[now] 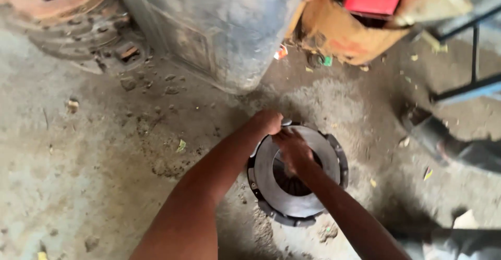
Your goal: Sanding the surface of an automotive clutch plate using sandpaper.
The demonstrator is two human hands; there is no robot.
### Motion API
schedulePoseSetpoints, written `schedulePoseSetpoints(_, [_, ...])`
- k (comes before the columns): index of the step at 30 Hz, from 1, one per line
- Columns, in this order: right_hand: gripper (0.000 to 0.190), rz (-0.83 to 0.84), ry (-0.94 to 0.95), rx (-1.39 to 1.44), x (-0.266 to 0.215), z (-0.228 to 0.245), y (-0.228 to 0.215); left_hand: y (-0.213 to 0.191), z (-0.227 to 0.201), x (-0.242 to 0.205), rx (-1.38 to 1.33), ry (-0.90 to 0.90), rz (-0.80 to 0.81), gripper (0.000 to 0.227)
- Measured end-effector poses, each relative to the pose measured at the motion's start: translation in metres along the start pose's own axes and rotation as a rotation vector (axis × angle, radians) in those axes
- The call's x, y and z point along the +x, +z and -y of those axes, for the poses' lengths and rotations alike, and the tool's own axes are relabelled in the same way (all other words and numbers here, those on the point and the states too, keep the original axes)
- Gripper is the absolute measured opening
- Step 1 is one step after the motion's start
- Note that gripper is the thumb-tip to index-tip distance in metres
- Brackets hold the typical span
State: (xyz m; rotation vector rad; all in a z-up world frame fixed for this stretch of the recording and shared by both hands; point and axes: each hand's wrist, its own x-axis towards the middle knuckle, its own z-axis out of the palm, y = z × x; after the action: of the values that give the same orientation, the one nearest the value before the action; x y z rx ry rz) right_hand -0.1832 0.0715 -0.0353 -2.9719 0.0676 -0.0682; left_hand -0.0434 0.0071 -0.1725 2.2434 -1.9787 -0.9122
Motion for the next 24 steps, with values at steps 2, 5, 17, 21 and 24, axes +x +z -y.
schedulePoseSetpoints(2, [0.068,0.005,0.046,0.01,-0.015,0.006,0.004,-0.001,0.001,0.002,-0.036,0.035,-0.045,0.029])
schedulePoseSetpoints(5, [0.069,0.034,0.107,0.004,-0.025,0.0,0.002,-0.032,-0.008,-0.026,-0.108,0.02,0.02,0.027])
schedulePoseSetpoints(17, [0.071,0.085,0.1,0.052,-0.036,-0.014,-0.006,-0.033,-0.004,-0.018,-0.012,0.009,0.027,0.035])
schedulePoseSetpoints(21, [0.063,0.144,0.211,0.022,-0.034,-0.039,-0.002,-0.053,-0.014,-0.033,-0.103,-0.124,0.123,0.038])
schedulePoseSetpoints(24, [0.056,0.194,0.272,0.021,-0.037,-0.029,0.017,-0.028,-0.004,-0.016,-0.13,0.012,-0.064,0.044])
